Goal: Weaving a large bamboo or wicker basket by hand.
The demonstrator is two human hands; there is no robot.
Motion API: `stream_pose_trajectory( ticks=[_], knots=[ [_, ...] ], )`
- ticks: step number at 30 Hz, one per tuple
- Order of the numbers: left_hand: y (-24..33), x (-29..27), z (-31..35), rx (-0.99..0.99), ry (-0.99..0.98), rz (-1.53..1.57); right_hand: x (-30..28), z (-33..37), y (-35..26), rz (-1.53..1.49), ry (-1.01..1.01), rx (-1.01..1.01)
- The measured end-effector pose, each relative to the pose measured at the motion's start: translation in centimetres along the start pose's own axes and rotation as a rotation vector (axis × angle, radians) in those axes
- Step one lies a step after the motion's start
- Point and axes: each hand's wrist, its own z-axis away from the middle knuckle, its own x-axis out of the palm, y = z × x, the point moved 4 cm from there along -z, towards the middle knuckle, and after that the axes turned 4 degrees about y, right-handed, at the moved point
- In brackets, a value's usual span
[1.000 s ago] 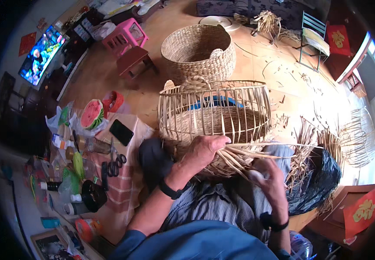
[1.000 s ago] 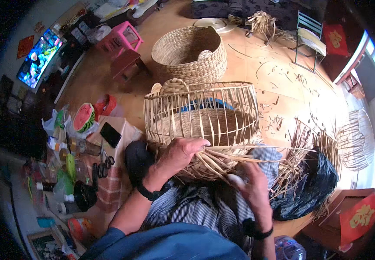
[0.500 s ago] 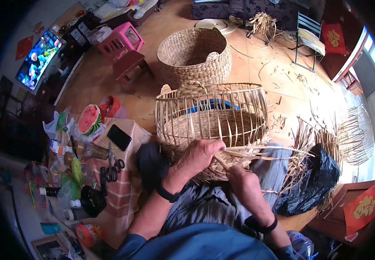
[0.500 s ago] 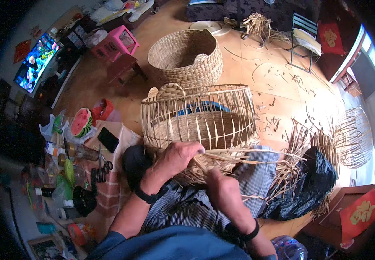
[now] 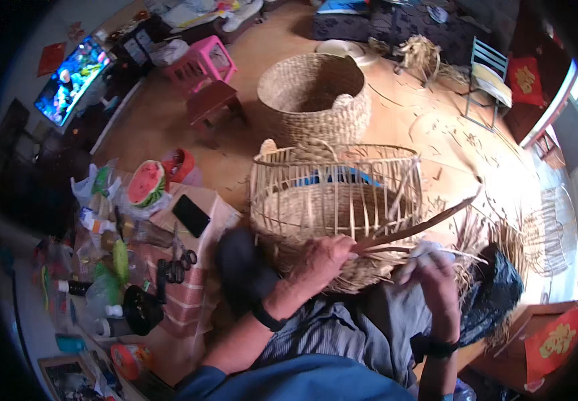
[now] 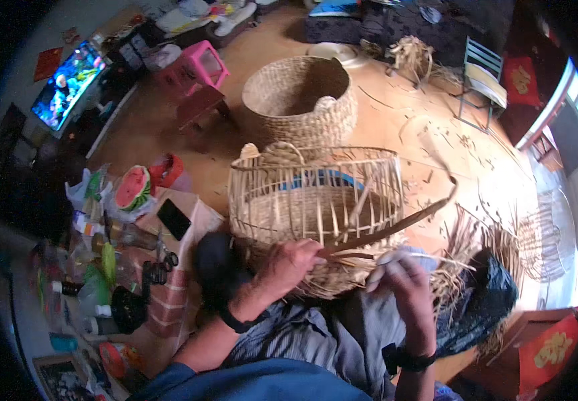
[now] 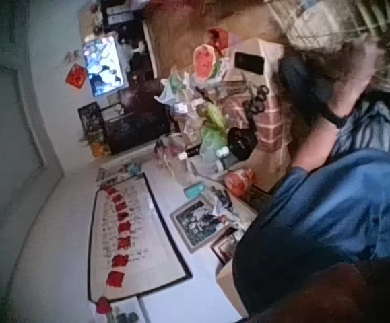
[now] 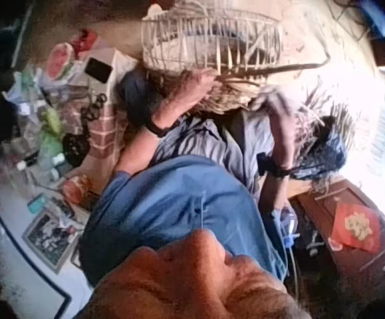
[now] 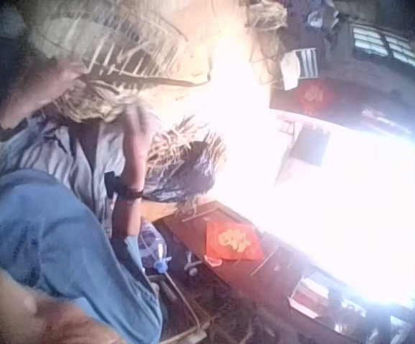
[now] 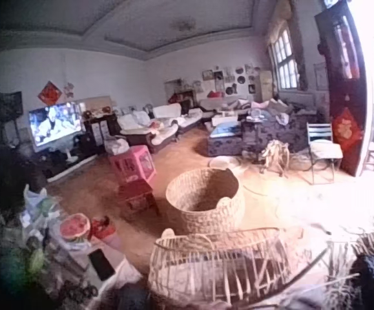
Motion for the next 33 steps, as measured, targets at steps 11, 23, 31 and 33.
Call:
stream_pose_trajectory(
  ticks=[11,23,31,33],
  knots=[
    [-0.8,3.8,0.8,-0.045,0.123,-0.007,2.5,-8.3,7.1,-0.089,0.346,0.072],
    [0.3,4.7,0.0,-0.090,0.203,-0.252,5.5,-13.9,2.6,0.675,-0.155,-0.149],
    [-0.2,8.1,4.5,0.333,-0.029,-1.319,5.2,-11.9,5.6,1.631,-0.042,-0.634],
    [-0.2,7.6,4.4,0.356,0.167,-1.224,5.3,-12.0,6.6,1.537,-0.059,-0.624]
  ],
)
